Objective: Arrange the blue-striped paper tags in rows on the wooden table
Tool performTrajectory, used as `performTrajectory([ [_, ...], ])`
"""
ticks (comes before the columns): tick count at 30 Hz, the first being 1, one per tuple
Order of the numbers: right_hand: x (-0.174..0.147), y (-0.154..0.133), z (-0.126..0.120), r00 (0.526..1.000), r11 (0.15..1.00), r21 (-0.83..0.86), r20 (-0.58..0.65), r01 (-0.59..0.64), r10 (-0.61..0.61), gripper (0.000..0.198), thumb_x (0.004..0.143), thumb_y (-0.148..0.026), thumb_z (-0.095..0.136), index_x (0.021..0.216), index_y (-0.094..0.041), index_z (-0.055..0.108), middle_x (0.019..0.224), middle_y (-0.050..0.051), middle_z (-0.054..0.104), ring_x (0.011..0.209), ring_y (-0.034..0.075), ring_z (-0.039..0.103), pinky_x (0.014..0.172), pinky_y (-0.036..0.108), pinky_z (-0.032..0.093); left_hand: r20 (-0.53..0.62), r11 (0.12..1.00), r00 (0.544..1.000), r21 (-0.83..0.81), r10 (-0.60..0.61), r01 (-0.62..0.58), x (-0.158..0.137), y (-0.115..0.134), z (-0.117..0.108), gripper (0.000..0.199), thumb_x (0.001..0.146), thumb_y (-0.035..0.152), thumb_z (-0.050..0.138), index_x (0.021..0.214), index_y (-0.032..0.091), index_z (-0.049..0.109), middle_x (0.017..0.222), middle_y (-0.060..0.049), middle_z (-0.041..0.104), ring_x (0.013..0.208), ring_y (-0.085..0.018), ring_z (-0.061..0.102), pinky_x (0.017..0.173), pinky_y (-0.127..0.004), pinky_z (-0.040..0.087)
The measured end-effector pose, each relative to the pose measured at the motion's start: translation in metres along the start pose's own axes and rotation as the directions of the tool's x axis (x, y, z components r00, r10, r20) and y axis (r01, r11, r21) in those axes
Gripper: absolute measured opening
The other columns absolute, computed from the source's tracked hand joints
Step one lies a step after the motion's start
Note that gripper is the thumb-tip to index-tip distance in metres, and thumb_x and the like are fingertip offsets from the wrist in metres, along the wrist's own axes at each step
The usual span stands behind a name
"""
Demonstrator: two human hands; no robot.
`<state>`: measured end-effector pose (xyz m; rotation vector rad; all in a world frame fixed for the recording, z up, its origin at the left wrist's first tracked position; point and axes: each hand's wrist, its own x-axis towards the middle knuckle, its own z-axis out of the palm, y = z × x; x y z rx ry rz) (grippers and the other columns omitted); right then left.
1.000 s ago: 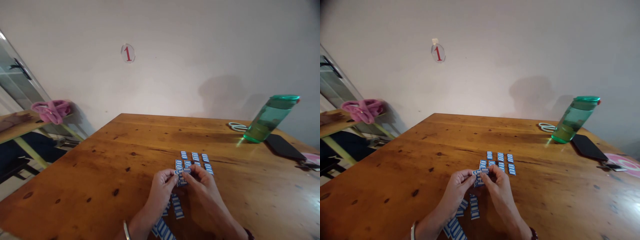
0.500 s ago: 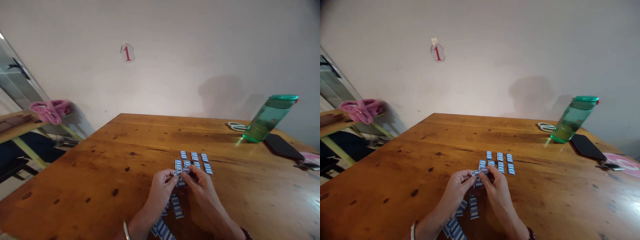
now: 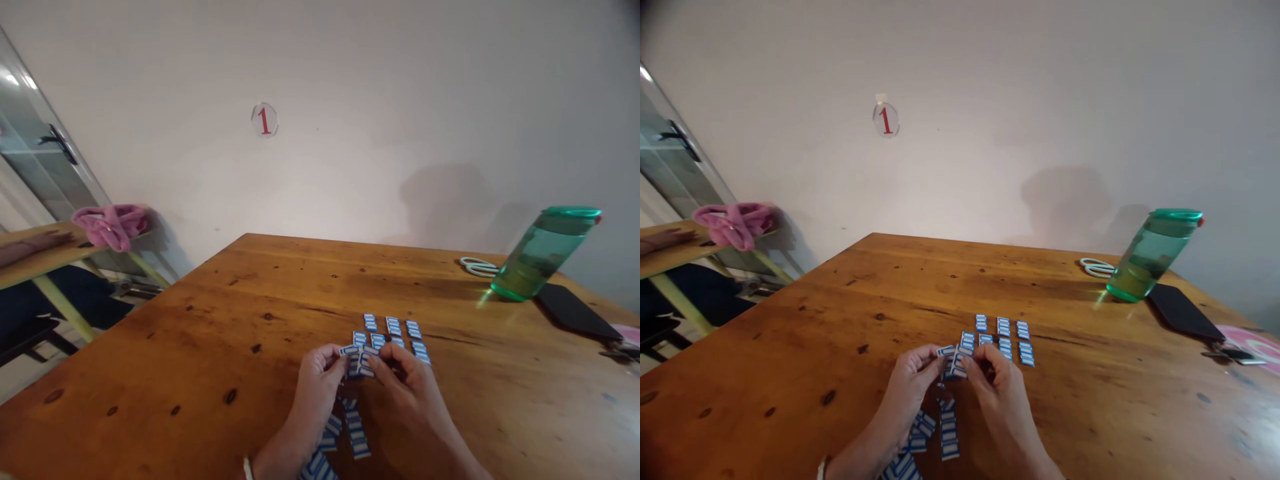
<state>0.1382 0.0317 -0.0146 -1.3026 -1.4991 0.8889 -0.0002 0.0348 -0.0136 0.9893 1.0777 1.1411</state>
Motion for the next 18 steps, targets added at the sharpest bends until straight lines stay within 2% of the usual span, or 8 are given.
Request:
performTrajectory([
  [7, 0.0012, -0.0030, 0.0026, 0.999, 0.999, -0.039, -0.026, -0.026, 0.025, 0.023, 0.068, -0.037, 0.057, 0.055, -0.020, 0.047, 0.051, -0.003, 0.044, 0.048, 0.013, 0.039, 0.046, 0.024, 0.031, 0.030, 0.999, 0.999, 0.041, 0.018, -0.019, -0.0016, -0.0005, 0.0032, 0.021, 0.063, 0.034, 0.064, 0.061, 0.013, 0.063, 0.055, 0.000, 0.054, 0.053, -0.011, 0.047, 0.046, -0.019, 0.042],
  [18, 0.0022, -0.0042, 0.0008, 1.000, 0.995, -0.095, -0.011, -0.001, 0.000, 0.022, 0.069, -0.035, 0.056, 0.055, -0.020, 0.047, 0.051, -0.004, 0.045, 0.048, 0.012, 0.039, 0.046, 0.024, 0.030, 0.076, 0.997, 0.997, 0.079, 0.014, -0.020, -0.0023, -0.0009, 0.0039, 0.025, 0.062, 0.038, 0.064, 0.063, 0.013, 0.062, 0.058, -0.001, 0.057, 0.055, -0.013, 0.049, 0.047, -0.022, 0.043],
])
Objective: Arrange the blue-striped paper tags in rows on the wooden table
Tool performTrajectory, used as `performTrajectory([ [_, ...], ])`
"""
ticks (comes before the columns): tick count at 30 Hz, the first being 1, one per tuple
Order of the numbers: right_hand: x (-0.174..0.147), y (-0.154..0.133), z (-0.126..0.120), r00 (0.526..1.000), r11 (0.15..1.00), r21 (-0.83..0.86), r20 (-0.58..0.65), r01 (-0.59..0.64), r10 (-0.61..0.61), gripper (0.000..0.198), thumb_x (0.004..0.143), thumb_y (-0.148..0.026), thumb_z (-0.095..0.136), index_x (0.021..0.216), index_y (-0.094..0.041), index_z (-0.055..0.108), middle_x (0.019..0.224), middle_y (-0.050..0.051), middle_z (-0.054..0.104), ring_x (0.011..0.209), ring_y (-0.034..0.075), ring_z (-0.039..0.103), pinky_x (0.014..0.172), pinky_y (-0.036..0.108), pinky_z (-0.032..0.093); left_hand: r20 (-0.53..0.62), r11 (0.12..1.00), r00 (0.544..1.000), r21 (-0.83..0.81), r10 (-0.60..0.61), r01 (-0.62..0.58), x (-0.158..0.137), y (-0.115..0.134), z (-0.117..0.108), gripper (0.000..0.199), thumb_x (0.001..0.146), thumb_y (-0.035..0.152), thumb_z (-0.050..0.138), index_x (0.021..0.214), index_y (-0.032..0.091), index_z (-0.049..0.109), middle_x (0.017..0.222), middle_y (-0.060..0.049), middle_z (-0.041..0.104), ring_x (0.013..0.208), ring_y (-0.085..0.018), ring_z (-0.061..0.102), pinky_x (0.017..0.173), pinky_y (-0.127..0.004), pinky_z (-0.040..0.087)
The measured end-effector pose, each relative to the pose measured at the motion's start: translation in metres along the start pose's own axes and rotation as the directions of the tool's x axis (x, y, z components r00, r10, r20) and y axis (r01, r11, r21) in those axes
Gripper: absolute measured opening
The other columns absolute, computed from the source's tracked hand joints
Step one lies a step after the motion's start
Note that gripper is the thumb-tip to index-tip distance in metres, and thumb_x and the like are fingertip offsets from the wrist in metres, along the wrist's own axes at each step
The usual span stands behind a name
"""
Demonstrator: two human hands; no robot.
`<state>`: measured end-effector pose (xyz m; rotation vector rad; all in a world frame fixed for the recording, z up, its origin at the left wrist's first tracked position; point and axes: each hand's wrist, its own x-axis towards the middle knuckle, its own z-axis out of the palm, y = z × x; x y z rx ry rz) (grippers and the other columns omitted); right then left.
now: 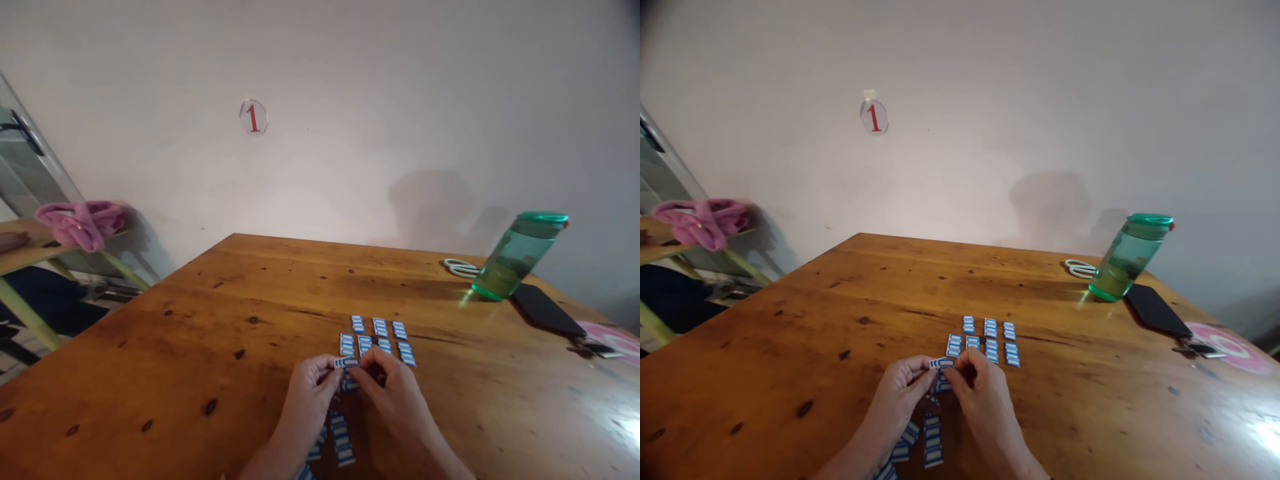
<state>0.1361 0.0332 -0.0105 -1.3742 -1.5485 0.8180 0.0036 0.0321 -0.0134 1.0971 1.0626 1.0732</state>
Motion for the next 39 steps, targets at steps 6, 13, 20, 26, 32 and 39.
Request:
performTrajectory([
  [6, 0.000, 0.004, 0.001, 1.000, 1.000, 0.019, 0.003, -0.018, 0.018, 0.018, 0.068, -0.031, 0.057, 0.056, -0.020, 0.049, 0.051, -0.004, 0.047, 0.048, 0.012, 0.041, 0.046, 0.023, 0.032, 0.019, 1.000, 1.000, 0.010, -0.016, 0.016, 0.000, 0.001, 0.001, 0.027, 0.061, 0.041, 0.064, 0.062, 0.014, 0.061, 0.059, -0.001, 0.056, 0.055, -0.014, 0.050, 0.046, -0.023, 0.044],
  [13, 0.000, 0.002, 0.001, 0.996, 0.983, 0.178, 0.084, -0.041, 0.026, 0.019, 0.069, -0.035, 0.060, 0.061, -0.017, 0.058, 0.055, -0.002, 0.053, 0.053, 0.012, 0.044, 0.050, 0.023, 0.034, 0.018, 1.000, 1.000, 0.018, 0.001, -0.001, -0.001, 0.001, 0.000, 0.024, 0.062, 0.038, 0.065, 0.065, 0.015, 0.056, 0.055, 0.001, 0.055, 0.052, -0.012, 0.049, 0.047, -0.022, 0.043],
  [20, 0.001, 0.006, 0.003, 0.952, 0.807, 0.514, 0.241, -0.292, 0.191, 0.026, 0.061, -0.039, 0.069, 0.062, -0.016, 0.058, 0.055, -0.002, 0.056, 0.052, 0.011, 0.047, 0.052, 0.024, 0.036, 0.040, 1.000, 0.999, -0.011, -0.004, 0.004, -0.001, 0.003, 0.001, 0.026, 0.062, 0.038, 0.065, 0.067, 0.017, 0.051, 0.051, 0.004, 0.055, 0.046, -0.010, 0.049, 0.046, -0.023, 0.043],
  [26, -0.002, 0.004, 0.002, 0.942, 0.757, 0.567, 0.264, -0.325, 0.207, 0.026, 0.061, -0.037, 0.071, 0.060, -0.015, 0.057, 0.055, -0.002, 0.055, 0.052, 0.010, 0.047, 0.052, 0.023, 0.037, 0.024, 1.000, 1.000, -0.008, 0.001, -0.001, -0.002, 0.006, 0.001, 0.027, 0.061, 0.038, 0.067, 0.064, 0.016, 0.051, 0.050, 0.004, 0.055, 0.043, -0.009, 0.048, 0.044, -0.021, 0.042],
  [32, -0.004, -0.005, 0.001, 0.946, 0.718, 0.618, 0.242, -0.322, 0.216, 0.026, 0.060, -0.038, 0.071, 0.061, -0.017, 0.058, 0.058, -0.002, 0.057, 0.053, 0.012, 0.050, 0.051, 0.023, 0.040, 0.020, 0.996, 1.000, -0.094, -0.006, 0.008, -0.004, 0.005, 0.001, 0.028, 0.062, 0.040, 0.068, 0.066, 0.014, 0.058, 0.060, 0.001, 0.058, 0.053, -0.012, 0.055, 0.045, -0.021, 0.047],
  [39, -0.005, -0.005, -0.001, 0.922, 0.587, 0.715, 0.343, -0.380, 0.179, 0.020, 0.066, -0.035, 0.068, 0.065, -0.018, 0.058, 0.060, -0.002, 0.057, 0.050, 0.010, 0.049, 0.051, 0.024, 0.040, 0.169, 0.948, 0.983, -0.293, -0.077, 0.125, -0.007, 0.008, 0.000, 0.020, 0.068, 0.032, 0.067, 0.074, 0.015, 0.058, 0.062, 0.000, 0.062, 0.048, -0.011, 0.059, 0.042, -0.019, 0.047],
])
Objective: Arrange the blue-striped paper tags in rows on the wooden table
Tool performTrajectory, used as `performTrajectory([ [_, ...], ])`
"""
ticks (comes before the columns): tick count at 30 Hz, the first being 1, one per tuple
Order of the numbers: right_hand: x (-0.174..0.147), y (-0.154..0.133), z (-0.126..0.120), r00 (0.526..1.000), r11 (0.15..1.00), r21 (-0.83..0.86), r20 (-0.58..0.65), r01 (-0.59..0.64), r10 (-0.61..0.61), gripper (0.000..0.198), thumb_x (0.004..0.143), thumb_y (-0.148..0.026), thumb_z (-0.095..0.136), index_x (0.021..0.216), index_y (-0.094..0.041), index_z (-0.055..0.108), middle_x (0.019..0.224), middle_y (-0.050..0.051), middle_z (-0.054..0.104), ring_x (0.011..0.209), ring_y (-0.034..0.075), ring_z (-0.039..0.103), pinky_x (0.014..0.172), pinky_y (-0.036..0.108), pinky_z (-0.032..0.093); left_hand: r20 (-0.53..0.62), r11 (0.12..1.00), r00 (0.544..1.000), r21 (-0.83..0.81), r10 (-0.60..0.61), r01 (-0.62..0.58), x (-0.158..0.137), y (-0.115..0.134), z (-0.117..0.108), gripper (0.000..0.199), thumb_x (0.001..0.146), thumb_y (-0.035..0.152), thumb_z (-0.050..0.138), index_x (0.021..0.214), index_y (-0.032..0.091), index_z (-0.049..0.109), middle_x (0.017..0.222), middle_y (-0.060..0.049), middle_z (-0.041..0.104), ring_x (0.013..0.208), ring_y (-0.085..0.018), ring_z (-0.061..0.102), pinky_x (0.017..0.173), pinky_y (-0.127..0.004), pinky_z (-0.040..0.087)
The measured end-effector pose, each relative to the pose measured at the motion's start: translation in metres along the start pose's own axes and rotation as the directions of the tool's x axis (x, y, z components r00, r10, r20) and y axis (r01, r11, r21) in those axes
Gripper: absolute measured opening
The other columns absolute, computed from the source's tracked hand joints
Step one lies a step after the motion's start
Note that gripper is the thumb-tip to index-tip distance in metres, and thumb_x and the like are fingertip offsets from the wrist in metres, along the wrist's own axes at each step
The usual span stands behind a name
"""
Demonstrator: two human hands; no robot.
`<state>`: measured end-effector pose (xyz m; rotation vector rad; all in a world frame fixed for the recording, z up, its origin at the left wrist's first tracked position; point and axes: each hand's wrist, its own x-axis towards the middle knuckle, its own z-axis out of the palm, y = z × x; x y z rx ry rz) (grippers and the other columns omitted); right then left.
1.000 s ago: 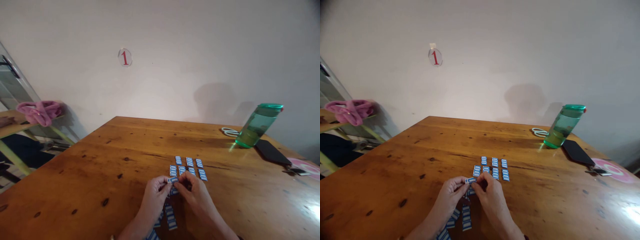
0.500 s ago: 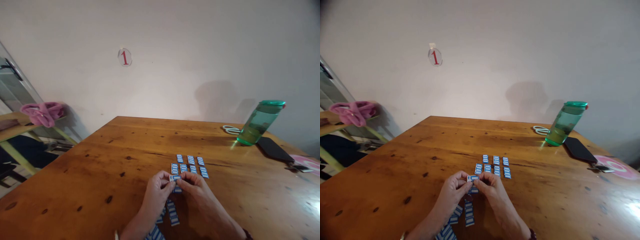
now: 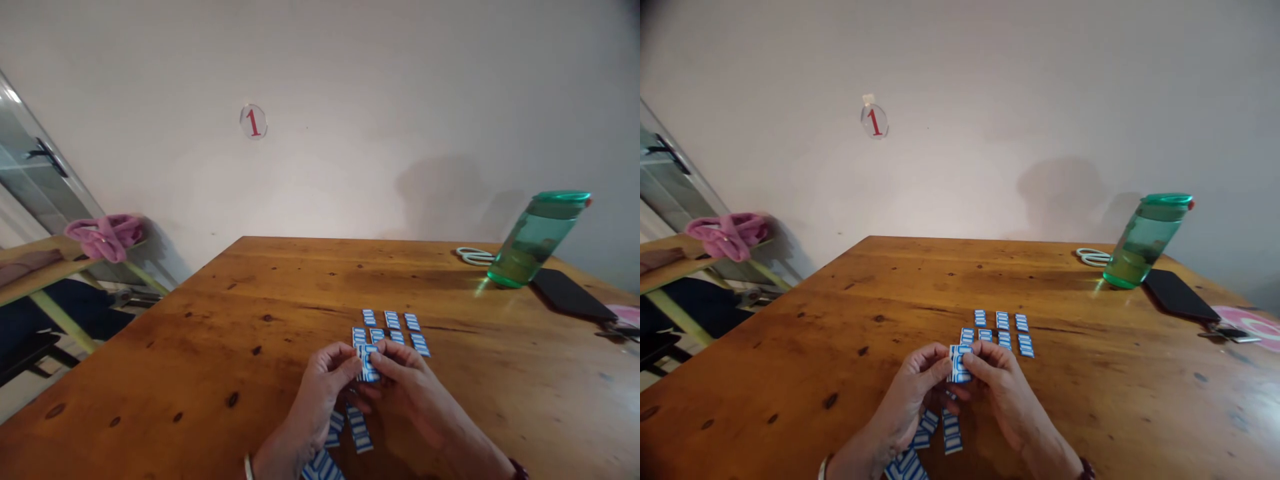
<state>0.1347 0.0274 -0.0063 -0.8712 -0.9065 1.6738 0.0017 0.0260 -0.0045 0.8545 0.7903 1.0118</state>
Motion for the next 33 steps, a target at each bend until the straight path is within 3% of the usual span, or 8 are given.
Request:
performTrajectory([
  [5, -0.0002, -0.0017, -0.0007, 0.997, 0.997, 0.072, 0.073, -0.016, 0.011, 0.018, 0.068, -0.032, 0.067, 0.065, -0.018, 0.057, 0.060, -0.002, 0.057, 0.047, 0.009, 0.046, 0.050, 0.024, 0.038, 0.041, 0.999, 0.999, -0.035, 0.009, -0.008, -0.0009, 0.0021, 0.0006, 0.018, 0.067, 0.029, 0.068, 0.072, 0.015, 0.059, 0.060, -0.001, 0.063, 0.046, -0.011, 0.058, 0.042, -0.019, 0.048],
  [10, -0.0013, -0.0033, 0.0002, 0.998, 0.996, 0.088, 0.064, -0.021, 0.015, 0.019, 0.068, -0.032, 0.068, 0.062, -0.018, 0.057, 0.059, -0.003, 0.056, 0.049, 0.009, 0.045, 0.050, 0.023, 0.038, 0.021, 1.000, 1.000, -0.010, 0.021, -0.021, -0.0008, 0.0031, 0.0004, 0.018, 0.066, 0.031, 0.068, 0.071, 0.015, 0.061, 0.061, -0.001, 0.064, 0.047, -0.010, 0.056, 0.044, -0.020, 0.047],
  [16, 0.0033, 0.0008, -0.0001, 0.986, 0.979, -0.167, -0.095, 0.119, -0.136, 0.025, 0.062, -0.038, 0.070, 0.060, -0.016, 0.057, 0.059, -0.002, 0.056, 0.055, 0.011, 0.048, 0.054, 0.023, 0.038, -0.137, 0.961, 0.975, 0.241, 0.174, -0.138, 0.0029, 0.0016, -0.0029, 0.018, 0.065, 0.029, 0.069, 0.075, 0.014, 0.070, 0.068, -0.003, 0.067, 0.062, -0.014, 0.058, 0.056, -0.022, 0.049],
  [23, 0.0057, 0.0048, 0.0015, 0.955, 0.863, -0.466, -0.112, 0.192, -0.273, 0.028, 0.064, -0.043, 0.064, 0.059, -0.017, 0.054, 0.055, -0.003, 0.051, 0.053, 0.012, 0.044, 0.051, 0.024, 0.036, -0.175, 0.943, 0.964, 0.300, 0.201, -0.142, 0.0049, -0.0018, -0.0053, 0.019, 0.066, 0.030, 0.067, 0.077, 0.016, 0.073, 0.064, -0.003, 0.068, 0.057, -0.014, 0.057, 0.053, -0.024, 0.049],
  [33, 0.0041, 0.0058, 0.0028, 0.926, 0.799, -0.551, -0.116, 0.241, -0.360, 0.024, 0.067, -0.039, 0.060, 0.059, -0.017, 0.053, 0.054, -0.002, 0.050, 0.052, 0.012, 0.044, 0.049, 0.023, 0.036, -0.127, 0.926, 0.970, 0.344, 0.207, -0.152, 0.0052, -0.0037, -0.0048, 0.019, 0.069, 0.028, 0.064, 0.081, 0.017, 0.073, 0.070, -0.005, 0.070, 0.064, -0.018, 0.061, 0.058, -0.027, 0.049],
])
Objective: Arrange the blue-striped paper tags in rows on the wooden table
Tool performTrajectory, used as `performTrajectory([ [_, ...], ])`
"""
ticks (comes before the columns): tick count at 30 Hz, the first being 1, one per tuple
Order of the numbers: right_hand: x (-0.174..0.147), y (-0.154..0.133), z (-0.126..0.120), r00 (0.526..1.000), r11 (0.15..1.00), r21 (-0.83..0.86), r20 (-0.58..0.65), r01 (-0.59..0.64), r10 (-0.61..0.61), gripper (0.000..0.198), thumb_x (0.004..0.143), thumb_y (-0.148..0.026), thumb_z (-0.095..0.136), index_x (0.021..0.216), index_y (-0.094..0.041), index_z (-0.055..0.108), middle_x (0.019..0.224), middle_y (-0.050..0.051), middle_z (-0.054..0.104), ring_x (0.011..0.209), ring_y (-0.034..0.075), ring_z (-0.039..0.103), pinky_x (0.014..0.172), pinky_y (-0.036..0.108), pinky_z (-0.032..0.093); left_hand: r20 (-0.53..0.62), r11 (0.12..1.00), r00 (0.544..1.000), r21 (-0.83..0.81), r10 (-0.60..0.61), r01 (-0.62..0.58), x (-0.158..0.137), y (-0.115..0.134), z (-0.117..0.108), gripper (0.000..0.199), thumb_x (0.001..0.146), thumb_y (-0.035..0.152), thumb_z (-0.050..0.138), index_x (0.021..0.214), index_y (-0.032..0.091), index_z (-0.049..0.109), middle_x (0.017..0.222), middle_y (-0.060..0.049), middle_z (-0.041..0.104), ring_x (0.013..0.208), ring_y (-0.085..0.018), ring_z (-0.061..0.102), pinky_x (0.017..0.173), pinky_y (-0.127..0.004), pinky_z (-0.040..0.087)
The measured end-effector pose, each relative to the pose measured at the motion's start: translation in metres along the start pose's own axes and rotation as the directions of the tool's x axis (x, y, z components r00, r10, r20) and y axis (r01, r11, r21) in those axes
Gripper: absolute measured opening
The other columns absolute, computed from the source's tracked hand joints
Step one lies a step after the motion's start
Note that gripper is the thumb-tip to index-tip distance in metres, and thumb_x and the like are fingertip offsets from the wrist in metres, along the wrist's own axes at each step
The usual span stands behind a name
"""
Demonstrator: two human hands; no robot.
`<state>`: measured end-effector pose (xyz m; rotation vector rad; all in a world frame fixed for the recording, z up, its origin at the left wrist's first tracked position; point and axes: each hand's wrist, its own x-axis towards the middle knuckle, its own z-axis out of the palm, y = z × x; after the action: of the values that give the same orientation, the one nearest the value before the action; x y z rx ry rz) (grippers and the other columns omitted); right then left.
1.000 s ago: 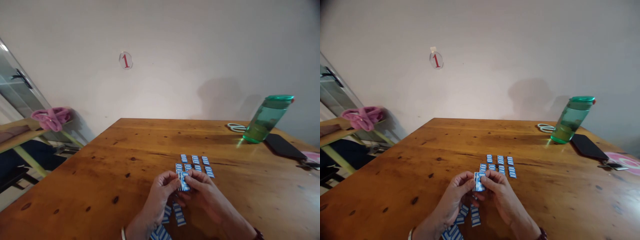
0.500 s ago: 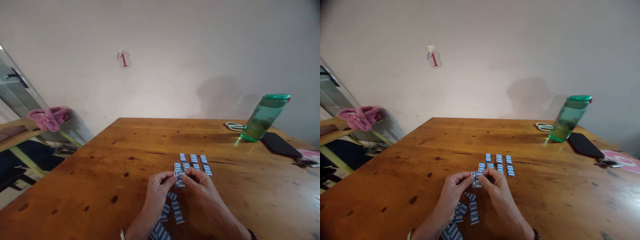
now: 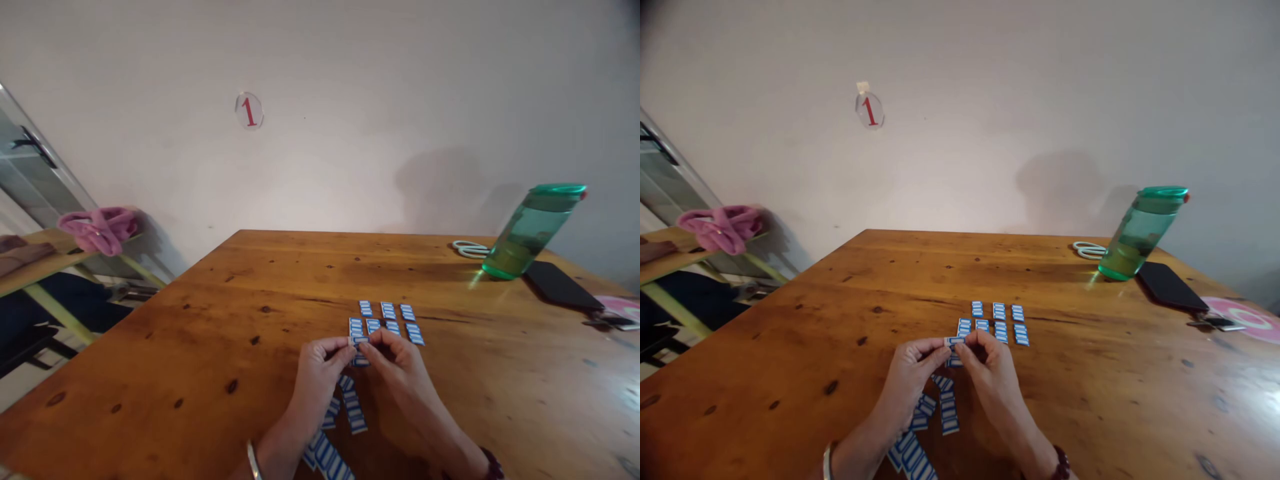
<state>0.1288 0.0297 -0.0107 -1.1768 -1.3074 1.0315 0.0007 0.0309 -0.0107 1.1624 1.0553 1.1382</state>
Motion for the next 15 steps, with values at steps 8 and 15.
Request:
performTrajectory([
  [8, -0.005, -0.004, 0.004, 0.999, 0.998, -0.067, -0.051, 0.014, -0.017, 0.023, 0.067, -0.039, 0.060, 0.060, -0.018, 0.053, 0.053, -0.003, 0.050, 0.050, 0.012, 0.045, 0.046, 0.022, 0.038, -0.011, 0.978, 0.992, 0.168, 0.125, -0.121, -0.003, 0.006, 0.002, 0.017, 0.072, 0.024, 0.059, 0.077, 0.017, 0.073, 0.076, -0.005, 0.072, 0.070, -0.020, 0.063, 0.065, -0.026, 0.047],
  [15, -0.011, -0.003, 0.005, 0.997, 0.988, -0.139, 0.057, 0.065, -0.058, 0.023, 0.080, -0.037, 0.048, 0.079, -0.017, 0.059, 0.072, 0.003, 0.063, 0.064, 0.016, 0.055, 0.057, 0.025, 0.044, -0.171, 0.993, 0.983, -0.087, 0.060, -0.076, 0.003, 0.014, -0.005, 0.010, 0.066, 0.021, 0.062, 0.065, 0.014, 0.070, 0.059, -0.002, 0.066, 0.055, -0.015, 0.059, 0.053, -0.024, 0.047],
])
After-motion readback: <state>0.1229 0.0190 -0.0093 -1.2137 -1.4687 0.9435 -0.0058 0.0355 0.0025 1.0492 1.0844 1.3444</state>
